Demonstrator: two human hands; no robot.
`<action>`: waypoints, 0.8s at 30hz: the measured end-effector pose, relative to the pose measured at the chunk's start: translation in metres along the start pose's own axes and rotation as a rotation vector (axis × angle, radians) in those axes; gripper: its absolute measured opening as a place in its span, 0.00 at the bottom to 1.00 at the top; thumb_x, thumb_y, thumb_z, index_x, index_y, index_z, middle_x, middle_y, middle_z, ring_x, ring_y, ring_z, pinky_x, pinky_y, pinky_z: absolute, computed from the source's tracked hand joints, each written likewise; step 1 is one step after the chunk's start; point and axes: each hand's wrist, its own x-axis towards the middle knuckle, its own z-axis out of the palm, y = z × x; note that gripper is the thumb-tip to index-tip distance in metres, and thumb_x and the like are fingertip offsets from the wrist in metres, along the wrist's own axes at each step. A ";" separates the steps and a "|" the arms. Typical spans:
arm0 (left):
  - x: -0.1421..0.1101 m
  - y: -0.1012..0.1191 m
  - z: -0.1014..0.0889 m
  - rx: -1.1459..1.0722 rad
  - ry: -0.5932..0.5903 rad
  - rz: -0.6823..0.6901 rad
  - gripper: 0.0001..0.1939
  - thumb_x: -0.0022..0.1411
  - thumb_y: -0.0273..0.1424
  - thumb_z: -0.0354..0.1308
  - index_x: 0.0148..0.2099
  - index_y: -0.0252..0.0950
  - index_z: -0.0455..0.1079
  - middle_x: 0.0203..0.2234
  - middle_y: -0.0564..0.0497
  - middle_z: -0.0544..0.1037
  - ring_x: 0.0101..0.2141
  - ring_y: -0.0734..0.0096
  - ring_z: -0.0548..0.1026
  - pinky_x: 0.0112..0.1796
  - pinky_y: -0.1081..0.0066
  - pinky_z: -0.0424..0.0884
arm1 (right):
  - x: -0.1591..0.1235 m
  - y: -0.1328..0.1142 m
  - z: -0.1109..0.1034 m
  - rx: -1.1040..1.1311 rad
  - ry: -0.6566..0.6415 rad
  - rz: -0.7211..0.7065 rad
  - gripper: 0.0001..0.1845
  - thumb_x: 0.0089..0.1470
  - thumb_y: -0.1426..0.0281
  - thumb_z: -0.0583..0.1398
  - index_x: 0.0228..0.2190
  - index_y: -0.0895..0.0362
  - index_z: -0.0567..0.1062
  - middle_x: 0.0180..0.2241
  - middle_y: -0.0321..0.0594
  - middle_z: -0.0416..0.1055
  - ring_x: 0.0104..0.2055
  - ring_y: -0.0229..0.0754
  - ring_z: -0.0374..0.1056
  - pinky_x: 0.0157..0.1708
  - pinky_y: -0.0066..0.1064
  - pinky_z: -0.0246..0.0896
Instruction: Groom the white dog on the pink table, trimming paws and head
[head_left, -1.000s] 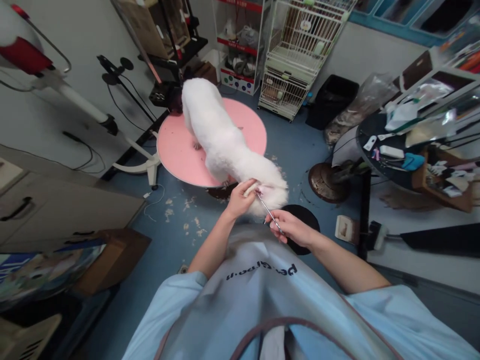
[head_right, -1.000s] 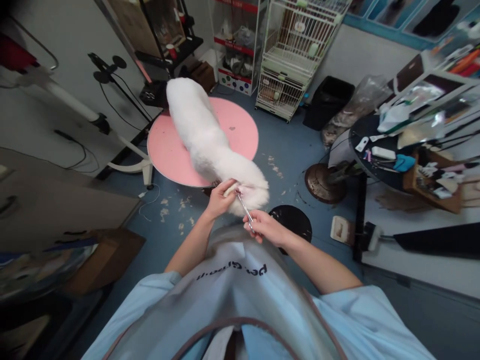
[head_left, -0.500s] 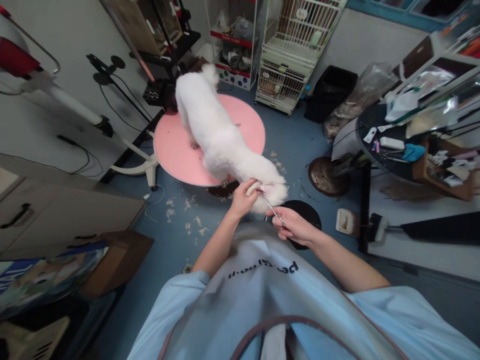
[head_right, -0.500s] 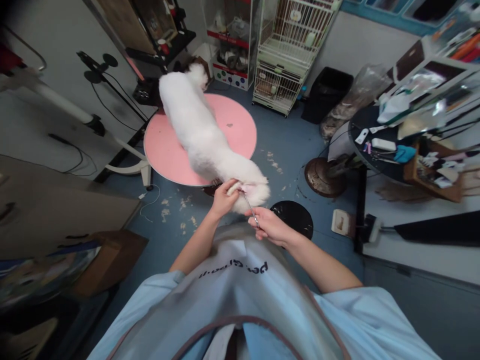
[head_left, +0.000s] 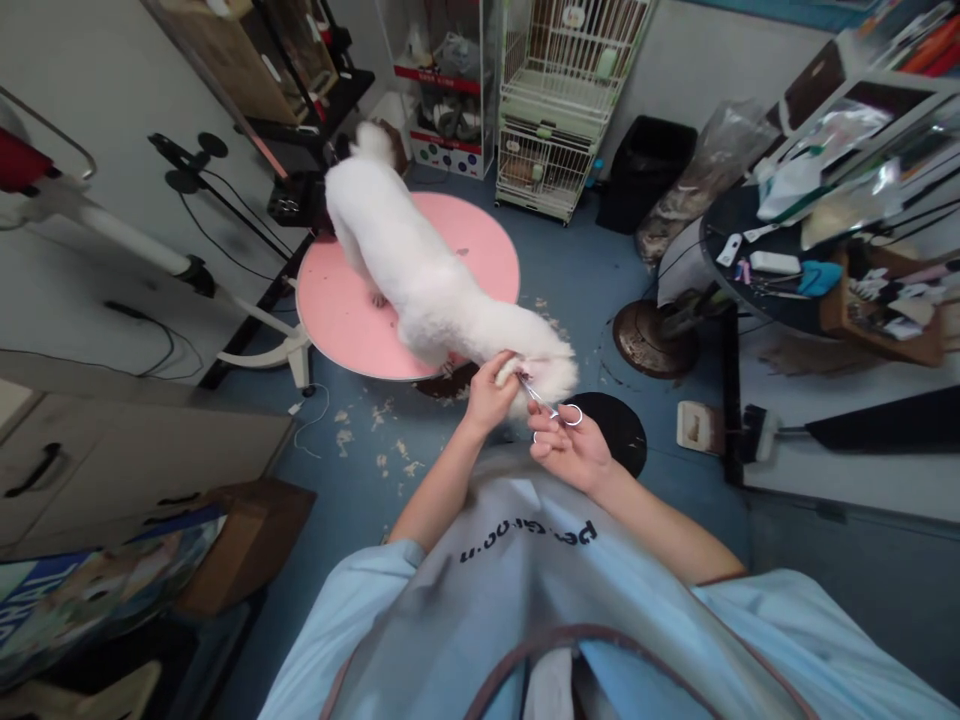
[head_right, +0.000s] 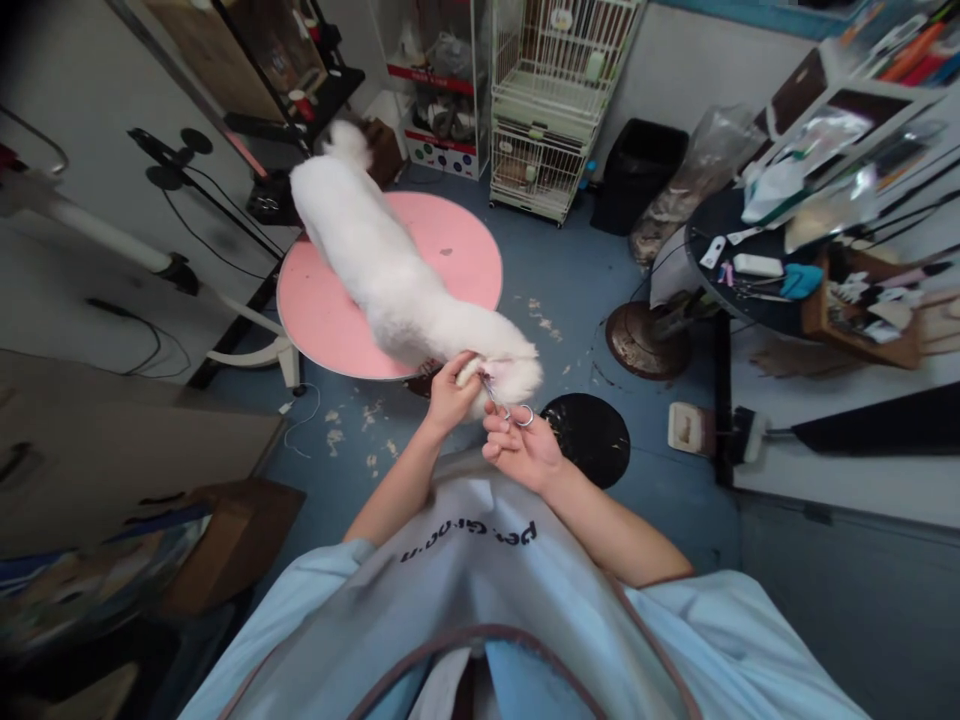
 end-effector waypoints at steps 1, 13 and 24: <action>0.000 0.001 0.001 0.003 -0.003 -0.005 0.19 0.54 0.23 0.54 0.49 0.30 0.71 0.46 0.44 0.75 0.49 0.66 0.73 0.53 0.66 0.66 | 0.000 0.000 -0.001 -0.010 0.002 -0.023 0.11 0.52 0.68 0.56 0.38 0.59 0.68 0.20 0.24 0.53 0.15 0.26 0.35 0.22 0.19 0.54; 0.043 0.003 -0.009 0.012 0.051 -0.111 0.19 0.53 0.24 0.56 0.48 0.28 0.73 0.46 0.44 0.76 0.49 0.65 0.73 0.54 0.69 0.66 | -0.022 -0.004 -0.002 -0.161 -0.197 0.030 0.23 0.48 0.56 0.59 0.42 0.58 0.66 0.27 0.30 0.64 0.22 0.29 0.56 0.33 0.33 0.64; 0.096 0.002 -0.091 0.217 0.142 -0.095 0.20 0.53 0.24 0.55 0.49 0.26 0.73 0.46 0.41 0.76 0.50 0.58 0.72 0.53 0.64 0.64 | -0.004 -0.015 0.014 -0.590 -0.251 -0.044 0.22 0.41 0.72 0.69 0.35 0.55 0.65 0.29 0.31 0.72 0.27 0.31 0.69 0.39 0.30 0.64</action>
